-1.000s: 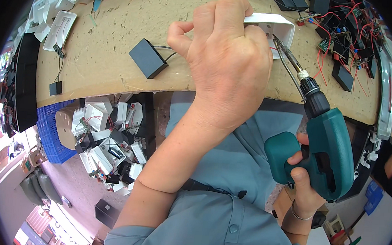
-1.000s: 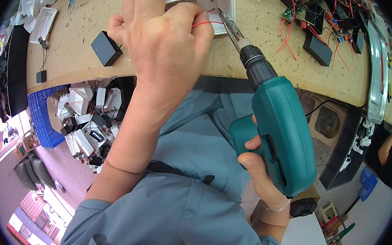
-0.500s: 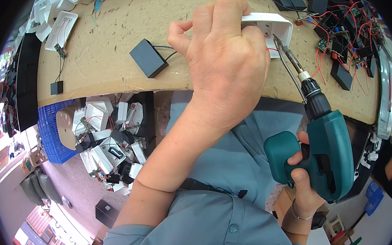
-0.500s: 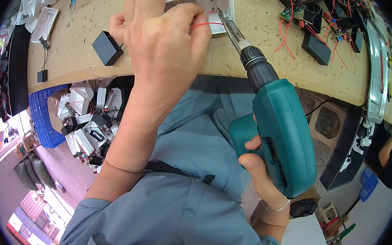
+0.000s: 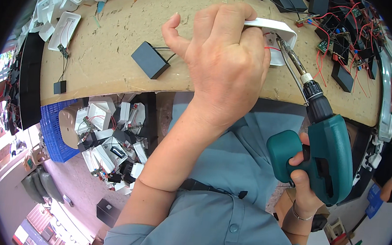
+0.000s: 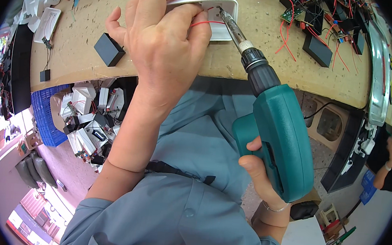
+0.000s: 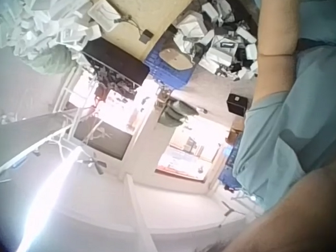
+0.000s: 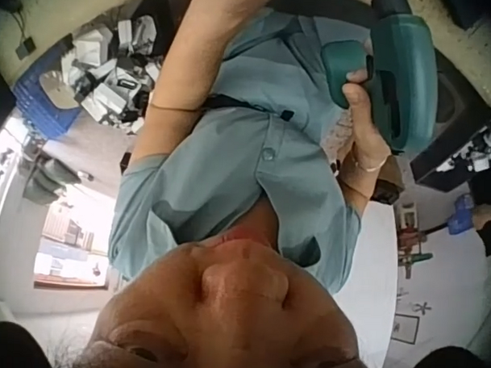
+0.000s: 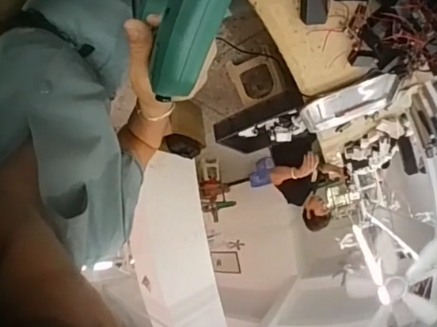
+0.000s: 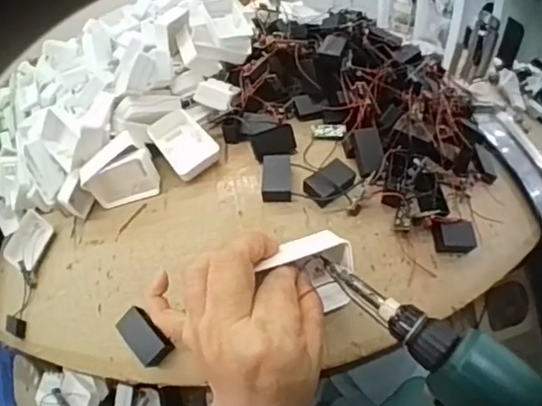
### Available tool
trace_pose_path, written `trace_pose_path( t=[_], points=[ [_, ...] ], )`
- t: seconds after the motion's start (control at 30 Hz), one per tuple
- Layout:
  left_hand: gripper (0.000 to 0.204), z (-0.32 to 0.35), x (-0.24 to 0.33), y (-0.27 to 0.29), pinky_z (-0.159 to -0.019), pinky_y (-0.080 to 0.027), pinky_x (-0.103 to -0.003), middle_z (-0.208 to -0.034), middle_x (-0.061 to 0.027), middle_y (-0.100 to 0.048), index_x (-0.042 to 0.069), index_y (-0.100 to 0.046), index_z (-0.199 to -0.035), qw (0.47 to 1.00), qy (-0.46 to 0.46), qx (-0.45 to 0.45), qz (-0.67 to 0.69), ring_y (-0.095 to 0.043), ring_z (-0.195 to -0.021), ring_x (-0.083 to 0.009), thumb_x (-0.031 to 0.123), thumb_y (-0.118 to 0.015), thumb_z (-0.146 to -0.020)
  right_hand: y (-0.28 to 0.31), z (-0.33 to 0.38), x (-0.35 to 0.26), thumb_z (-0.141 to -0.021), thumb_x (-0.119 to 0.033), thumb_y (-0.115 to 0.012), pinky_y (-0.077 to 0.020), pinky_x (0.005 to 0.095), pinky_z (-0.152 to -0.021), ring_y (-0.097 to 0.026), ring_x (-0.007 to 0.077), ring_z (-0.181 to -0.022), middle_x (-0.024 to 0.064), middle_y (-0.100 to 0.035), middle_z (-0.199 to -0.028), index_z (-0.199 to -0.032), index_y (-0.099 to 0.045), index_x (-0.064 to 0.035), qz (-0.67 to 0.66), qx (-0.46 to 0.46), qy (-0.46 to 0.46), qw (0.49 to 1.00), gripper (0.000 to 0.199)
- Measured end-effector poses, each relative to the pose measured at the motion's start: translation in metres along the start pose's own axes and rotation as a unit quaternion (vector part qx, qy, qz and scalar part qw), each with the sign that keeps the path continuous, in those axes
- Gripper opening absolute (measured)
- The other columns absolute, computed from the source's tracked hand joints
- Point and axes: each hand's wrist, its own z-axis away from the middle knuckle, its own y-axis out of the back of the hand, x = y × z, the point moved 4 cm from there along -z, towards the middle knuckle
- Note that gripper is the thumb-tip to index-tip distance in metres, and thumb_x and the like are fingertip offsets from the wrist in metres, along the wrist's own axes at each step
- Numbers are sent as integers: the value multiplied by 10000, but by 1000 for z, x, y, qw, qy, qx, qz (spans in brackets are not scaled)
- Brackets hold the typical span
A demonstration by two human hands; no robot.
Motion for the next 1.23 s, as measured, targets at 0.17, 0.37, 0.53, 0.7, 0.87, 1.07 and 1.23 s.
trace_pose_path(
  t=[0.17, 0.37, 0.53, 0.7, 0.87, 1.07, 1.23],
  points=[
    [84, -1, 2, -1, -860, -189, -529, -878, 10, -508, 67, -512, -568, 1000, 6, -20, -17, -465, -882, -177, 77, -589, -601, -3, -1, 1, -699, -191, -718, -447, 238, -633, -545, 123, -693, 168, -564, -1021, -1143, -439, 59, 0, 5, 14, 1000, 581],
    [87, -2, 2, -1, -861, -186, -523, -873, -1, -508, 60, -496, -557, 998, -8, -41, -39, -463, -862, -180, 59, -545, -630, -7, -3, -2, -703, -178, -714, -443, 235, -623, -542, 128, -686, 154, -562, -975, -1113, -454, 61, -29, 21, -5, 999, 541],
    [87, -3, 2, 0, -861, -181, -511, -867, -9, -517, 55, -497, -557, 999, -13, -39, -30, -467, -858, -186, 59, -531, -637, -9, -4, -2, -712, -149, -704, -441, 236, -628, -538, 129, -686, 143, -553, -951, -1094, -458, 62, -42, 19, -5, 999, 500],
    [85, -3, 1, -1, -863, -181, -498, -863, -10, -520, 55, -498, -558, 999, -4, -32, -13, -467, -857, -187, 65, -530, -636, -10, -4, -2, -683, -159, -738, -432, 226, -669, -521, 91, -743, 40, -574, -936, -1057, -544, -17, -55, 18, -41, 997, 444],
    [83, -3, 2, -2, -859, -183, -499, -862, -11, -519, 55, -499, -558, 999, -14, -29, -32, -465, -857, -187, 64, -529, -635, -11, -5, -3, -685, -155, -736, -435, 230, -673, -525, 95, -746, 30, -571, -906, -1028, -554, -24, -46, 18, -31, 998, 409],
    [74, -3, 2, -3, -852, -189, -503, -864, -9, -516, 55, -501, -563, 999, -12, -29, -32, -464, -855, -189, 62, -532, -630, -10, -2, 1, -714, -179, -710, -445, 236, -614, -533, 128, -666, 105, -548, -858, -1043, -476, 60, -14, 25, -14, 999, 469],
    [70, -3, 3, -2, -851, -191, -506, -865, -6, -516, 56, -503, -568, 999, -13, -27, -39, -465, -865, -189, 65, -539, -627, -11, -3, -1, -708, -170, -719, -437, 260, -732, -541, 131, -805, 31, -577, -881, -981, -570, -38, -39, 11, -38, 998, 337]
  ],
)
